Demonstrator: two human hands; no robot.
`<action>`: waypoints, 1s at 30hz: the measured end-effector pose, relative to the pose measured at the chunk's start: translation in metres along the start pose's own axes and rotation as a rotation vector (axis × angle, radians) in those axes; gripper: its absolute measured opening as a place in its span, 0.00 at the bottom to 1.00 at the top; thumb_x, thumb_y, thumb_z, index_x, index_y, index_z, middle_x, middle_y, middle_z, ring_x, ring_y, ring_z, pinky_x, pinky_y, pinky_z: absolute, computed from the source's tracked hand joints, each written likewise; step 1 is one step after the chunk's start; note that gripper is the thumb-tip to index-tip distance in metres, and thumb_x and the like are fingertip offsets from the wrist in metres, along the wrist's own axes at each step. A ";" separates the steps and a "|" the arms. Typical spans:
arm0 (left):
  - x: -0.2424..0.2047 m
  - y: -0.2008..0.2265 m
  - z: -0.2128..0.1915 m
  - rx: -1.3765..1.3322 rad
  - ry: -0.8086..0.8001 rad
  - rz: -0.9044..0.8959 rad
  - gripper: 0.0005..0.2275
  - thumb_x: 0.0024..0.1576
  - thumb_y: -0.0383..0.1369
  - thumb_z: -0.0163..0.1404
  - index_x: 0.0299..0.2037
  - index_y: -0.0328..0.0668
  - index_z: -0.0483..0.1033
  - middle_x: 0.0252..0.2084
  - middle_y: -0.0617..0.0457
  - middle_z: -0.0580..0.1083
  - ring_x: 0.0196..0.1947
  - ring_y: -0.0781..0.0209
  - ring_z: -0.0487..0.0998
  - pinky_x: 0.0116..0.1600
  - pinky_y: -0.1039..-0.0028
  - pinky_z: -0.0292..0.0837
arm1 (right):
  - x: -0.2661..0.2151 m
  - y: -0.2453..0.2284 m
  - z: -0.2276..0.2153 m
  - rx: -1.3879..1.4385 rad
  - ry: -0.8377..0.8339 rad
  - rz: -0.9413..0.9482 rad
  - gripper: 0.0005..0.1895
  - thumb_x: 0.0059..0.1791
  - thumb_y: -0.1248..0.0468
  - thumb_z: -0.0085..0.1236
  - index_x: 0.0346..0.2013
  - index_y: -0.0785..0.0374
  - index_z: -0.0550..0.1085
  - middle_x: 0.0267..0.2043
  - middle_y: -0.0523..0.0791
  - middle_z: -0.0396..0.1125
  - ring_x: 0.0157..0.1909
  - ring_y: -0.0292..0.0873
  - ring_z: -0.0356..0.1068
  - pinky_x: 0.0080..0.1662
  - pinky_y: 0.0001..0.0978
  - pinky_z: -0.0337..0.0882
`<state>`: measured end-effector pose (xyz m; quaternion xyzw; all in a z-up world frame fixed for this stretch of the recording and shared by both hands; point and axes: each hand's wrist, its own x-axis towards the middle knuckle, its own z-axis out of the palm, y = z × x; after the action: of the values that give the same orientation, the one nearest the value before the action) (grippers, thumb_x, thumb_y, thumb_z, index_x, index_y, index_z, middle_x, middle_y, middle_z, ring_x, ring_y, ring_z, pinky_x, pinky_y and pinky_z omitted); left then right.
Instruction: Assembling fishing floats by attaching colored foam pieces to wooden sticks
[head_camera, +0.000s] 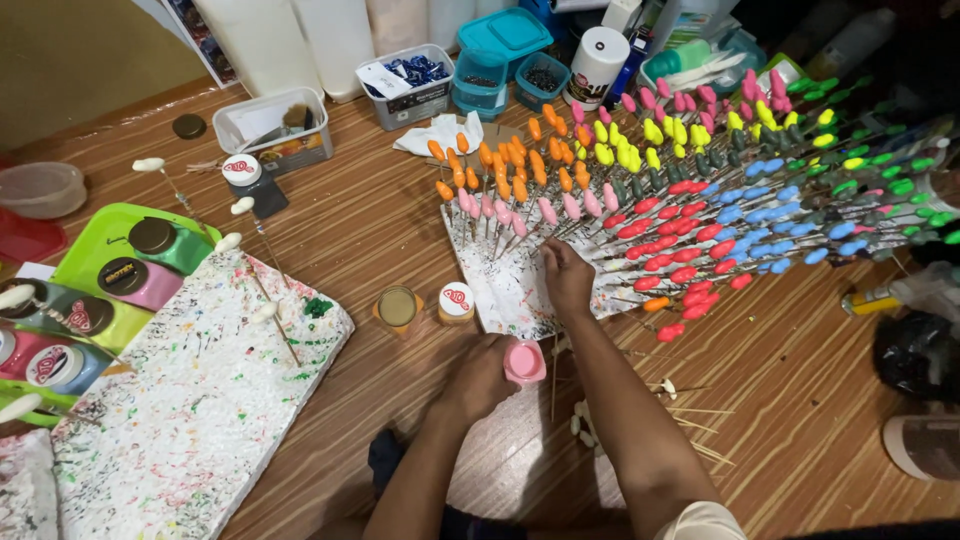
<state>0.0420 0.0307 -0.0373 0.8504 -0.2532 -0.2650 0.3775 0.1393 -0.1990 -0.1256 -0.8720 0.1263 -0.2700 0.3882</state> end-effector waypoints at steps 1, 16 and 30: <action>0.001 0.000 0.000 -0.001 -0.001 0.004 0.23 0.51 0.31 0.61 0.57 0.42 0.69 0.58 0.43 0.71 0.62 0.44 0.70 0.63 0.58 0.70 | -0.004 -0.001 -0.004 -0.003 0.002 -0.001 0.10 0.53 0.64 0.61 0.49 0.53 0.80 0.40 0.47 0.78 0.44 0.51 0.78 0.44 0.44 0.78; -0.012 -0.003 0.011 -0.025 0.178 0.144 0.32 0.47 0.27 0.64 0.64 0.32 0.67 0.59 0.31 0.71 0.64 0.32 0.70 0.65 0.52 0.69 | -0.140 -0.058 -0.202 0.146 -0.233 0.179 0.12 0.54 0.66 0.60 0.52 0.61 0.80 0.41 0.55 0.77 0.44 0.50 0.78 0.46 0.41 0.77; -0.010 0.000 0.021 0.015 0.125 -0.078 0.35 0.51 0.38 0.60 0.71 0.53 0.61 0.69 0.52 0.64 0.70 0.47 0.64 0.72 0.59 0.63 | -0.122 -0.062 -0.287 -0.281 -0.662 0.352 0.14 0.50 0.61 0.61 0.49 0.60 0.82 0.42 0.59 0.78 0.50 0.69 0.74 0.55 0.59 0.70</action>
<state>0.0209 0.0263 -0.0469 0.8773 -0.1979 -0.2241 0.3755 -0.1238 -0.2797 0.0333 -0.9215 0.1776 0.1163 0.3253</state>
